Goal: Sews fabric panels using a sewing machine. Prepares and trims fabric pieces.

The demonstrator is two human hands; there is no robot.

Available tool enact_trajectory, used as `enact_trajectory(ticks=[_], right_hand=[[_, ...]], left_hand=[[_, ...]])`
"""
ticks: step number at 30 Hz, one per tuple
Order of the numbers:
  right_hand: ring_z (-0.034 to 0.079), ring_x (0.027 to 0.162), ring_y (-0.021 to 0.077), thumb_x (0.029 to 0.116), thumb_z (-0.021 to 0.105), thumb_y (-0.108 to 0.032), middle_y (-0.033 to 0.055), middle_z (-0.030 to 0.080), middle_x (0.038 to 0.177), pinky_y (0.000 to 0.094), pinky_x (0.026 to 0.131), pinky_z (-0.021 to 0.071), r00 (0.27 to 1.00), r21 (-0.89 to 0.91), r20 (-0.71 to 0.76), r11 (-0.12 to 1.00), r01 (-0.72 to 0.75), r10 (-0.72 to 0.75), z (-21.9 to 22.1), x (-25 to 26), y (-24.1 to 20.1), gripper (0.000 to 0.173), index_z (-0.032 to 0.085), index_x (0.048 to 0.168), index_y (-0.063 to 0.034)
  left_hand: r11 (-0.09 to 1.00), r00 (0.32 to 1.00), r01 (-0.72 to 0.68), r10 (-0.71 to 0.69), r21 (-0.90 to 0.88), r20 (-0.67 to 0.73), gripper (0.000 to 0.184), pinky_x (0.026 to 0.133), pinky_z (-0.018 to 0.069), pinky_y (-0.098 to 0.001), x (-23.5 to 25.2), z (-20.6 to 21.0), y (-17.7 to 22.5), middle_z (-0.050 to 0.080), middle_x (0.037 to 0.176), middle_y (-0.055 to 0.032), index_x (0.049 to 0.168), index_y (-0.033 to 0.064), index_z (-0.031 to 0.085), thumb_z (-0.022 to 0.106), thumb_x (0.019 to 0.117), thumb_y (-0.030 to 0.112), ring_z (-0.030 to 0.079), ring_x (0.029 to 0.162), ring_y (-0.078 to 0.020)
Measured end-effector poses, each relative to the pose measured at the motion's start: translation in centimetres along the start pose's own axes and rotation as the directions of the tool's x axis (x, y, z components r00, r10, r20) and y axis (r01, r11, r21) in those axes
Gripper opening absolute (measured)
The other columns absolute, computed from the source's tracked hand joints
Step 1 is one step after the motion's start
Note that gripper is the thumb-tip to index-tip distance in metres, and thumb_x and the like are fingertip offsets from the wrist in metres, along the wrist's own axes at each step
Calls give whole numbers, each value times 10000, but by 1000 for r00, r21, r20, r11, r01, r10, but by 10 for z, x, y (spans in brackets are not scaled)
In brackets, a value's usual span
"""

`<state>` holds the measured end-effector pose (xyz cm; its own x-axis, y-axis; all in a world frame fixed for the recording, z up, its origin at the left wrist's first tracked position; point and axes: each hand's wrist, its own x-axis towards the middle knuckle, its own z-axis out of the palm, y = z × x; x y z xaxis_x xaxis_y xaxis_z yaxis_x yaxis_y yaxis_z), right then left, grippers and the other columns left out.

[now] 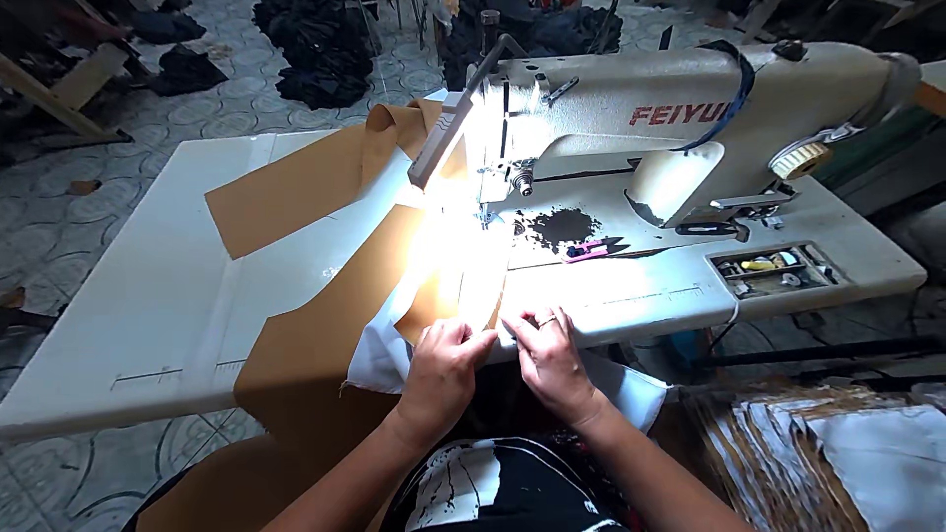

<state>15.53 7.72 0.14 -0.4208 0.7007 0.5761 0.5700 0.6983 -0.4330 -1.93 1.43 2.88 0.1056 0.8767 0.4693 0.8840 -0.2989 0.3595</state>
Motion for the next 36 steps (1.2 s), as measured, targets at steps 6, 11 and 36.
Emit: enact_trajectory(ticks=[6, 11, 36], right_hand=[[658, 1058, 404, 875, 592, -51, 163, 715, 1038, 588, 922, 496, 998, -78, 65, 997, 1, 4, -6, 9, 0, 354, 801, 1127, -185], [655, 1058, 404, 870, 608, -47, 158, 713, 1030, 594, 926, 489, 997, -108, 77, 994, -10, 18, -8, 10, -2, 356, 803, 1124, -202], [680, 1106, 323, 882, 564, -43, 43, 770, 995, 521, 957, 496, 937, -56, 145, 943, 329, -318, -17, 15, 8, 331, 778, 1104, -164]], left_hand=[[999, 1000, -28, 28, 33, -11, 350, 760, 544, -464, -1, 3, 0, 679, 849, -116, 1045, 167, 817, 540, 894, 15, 679, 840, -307], [998, 999, -41, 42, 57, -18, 330, 767, 545, -462, -1, 3, 1, 687, 848, -111, 1028, 168, 817, 541, 907, 32, 683, 843, -307], [993, 1000, 7, -10, 121, 30, 262, 958, 414, -775, 1, -5, 8, 748, 1197, -109, 1102, 142, 788, 614, 949, 264, 654, 1213, -422]])
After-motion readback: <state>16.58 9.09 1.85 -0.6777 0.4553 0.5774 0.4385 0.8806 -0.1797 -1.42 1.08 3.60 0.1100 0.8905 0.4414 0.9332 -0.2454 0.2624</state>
